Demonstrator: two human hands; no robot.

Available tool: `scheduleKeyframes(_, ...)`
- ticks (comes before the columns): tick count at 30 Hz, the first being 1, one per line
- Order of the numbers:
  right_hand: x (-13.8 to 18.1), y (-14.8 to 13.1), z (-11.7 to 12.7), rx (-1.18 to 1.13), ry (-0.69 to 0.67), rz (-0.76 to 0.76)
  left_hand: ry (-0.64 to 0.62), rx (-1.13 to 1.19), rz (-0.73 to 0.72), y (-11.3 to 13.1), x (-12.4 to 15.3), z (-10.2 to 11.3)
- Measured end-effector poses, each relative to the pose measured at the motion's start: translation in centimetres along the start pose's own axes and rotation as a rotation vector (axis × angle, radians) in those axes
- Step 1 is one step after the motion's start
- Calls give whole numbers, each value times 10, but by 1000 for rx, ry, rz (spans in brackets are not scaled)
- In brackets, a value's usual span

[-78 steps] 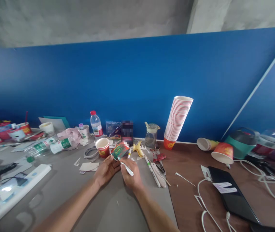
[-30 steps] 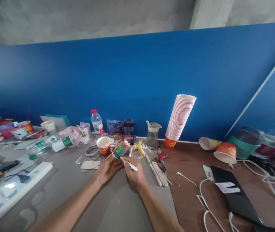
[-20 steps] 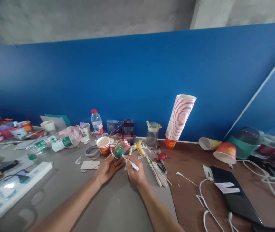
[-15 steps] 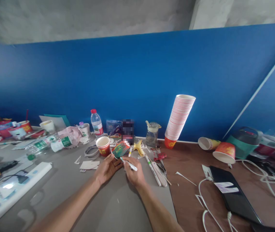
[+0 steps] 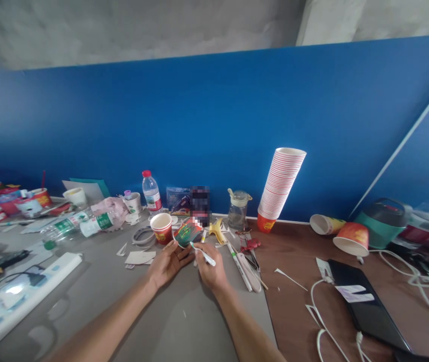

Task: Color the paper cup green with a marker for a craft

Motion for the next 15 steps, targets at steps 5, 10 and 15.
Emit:
scheduleKeyframes(5,2,-2,-5,53,-36,31,-2,-14,3,0,1,-2)
scheduleKeyframes(10,2,-2,-4,53,-30,25,12,-15,3,1,1,-2)
scheduleKeyframes(15,2,-3,-3,51,-12,28,6,7,5,1,0,-2)
Point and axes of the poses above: each hand's wrist, its own x-axis away from the middle knuckle, its own z-axis out of the back of the hand, y = z × x, the point moved 9 cm from there along -x, towards the middle knuckle, and after that the axes turned 14 degrees about -z, right-handed, at the moved point
